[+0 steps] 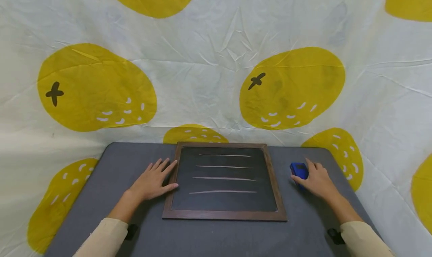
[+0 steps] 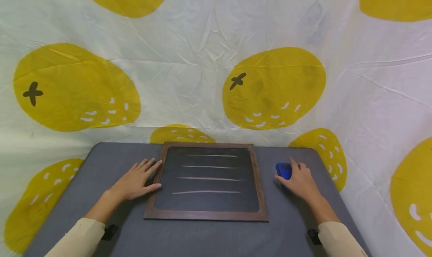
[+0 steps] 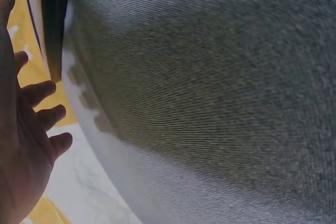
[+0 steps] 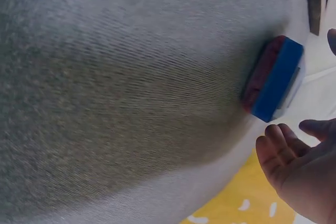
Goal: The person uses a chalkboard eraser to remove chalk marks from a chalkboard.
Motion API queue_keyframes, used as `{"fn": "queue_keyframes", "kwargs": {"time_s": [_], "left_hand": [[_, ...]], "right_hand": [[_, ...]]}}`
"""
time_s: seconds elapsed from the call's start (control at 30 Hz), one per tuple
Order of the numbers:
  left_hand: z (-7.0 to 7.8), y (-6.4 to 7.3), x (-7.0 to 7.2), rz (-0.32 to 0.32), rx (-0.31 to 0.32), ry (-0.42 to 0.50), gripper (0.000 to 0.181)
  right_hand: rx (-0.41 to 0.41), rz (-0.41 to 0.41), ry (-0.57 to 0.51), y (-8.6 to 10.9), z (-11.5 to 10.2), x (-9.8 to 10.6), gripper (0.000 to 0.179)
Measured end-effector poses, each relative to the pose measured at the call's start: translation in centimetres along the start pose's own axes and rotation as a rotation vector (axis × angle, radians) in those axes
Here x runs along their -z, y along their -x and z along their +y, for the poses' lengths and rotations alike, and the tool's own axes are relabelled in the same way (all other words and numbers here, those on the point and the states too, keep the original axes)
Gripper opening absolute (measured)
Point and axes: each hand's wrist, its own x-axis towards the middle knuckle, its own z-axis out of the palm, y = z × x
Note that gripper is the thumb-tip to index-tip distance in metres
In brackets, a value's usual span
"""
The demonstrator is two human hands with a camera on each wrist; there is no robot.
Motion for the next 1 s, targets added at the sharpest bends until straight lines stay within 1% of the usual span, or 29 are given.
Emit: {"fn": "queue_keyframes", "kwargs": {"time_s": [0.2,0.37,0.5,0.6,0.77,1.0], "left_hand": [[-0.3,0.1,-0.5,-0.006,0.005,0.021,0.088],[-0.7,0.0,-0.9,-0.026,0.029,0.029,0.087],[-0.9,0.1,-1.4,-0.046,0.036,0.035,0.086],[-0.9,0.2,-1.6,-0.045,0.034,0.042,0.085],[-0.9,0.1,-1.6,-0.045,0.046,0.052,0.084],[-0.9,0.0,-1.5,-0.062,0.054,0.059,0.083]], "right_hand": [[-0.065,-0.015,-0.024,-0.2,0.8,-0.8,0.108],[-0.087,-0.017,-0.035,-0.5,1.0,-1.3,0.104],[-0.102,-0.017,-0.035,-0.6,1.0,-1.6,0.101],[-0.104,-0.005,-0.037,-0.6,1.0,-1.7,0.096],[-0.109,0.018,-0.041,-0.8,1.0,-1.9,0.087],[-0.142,0.013,-0.05,-1.0,1.0,-2.0,0.084]]}}
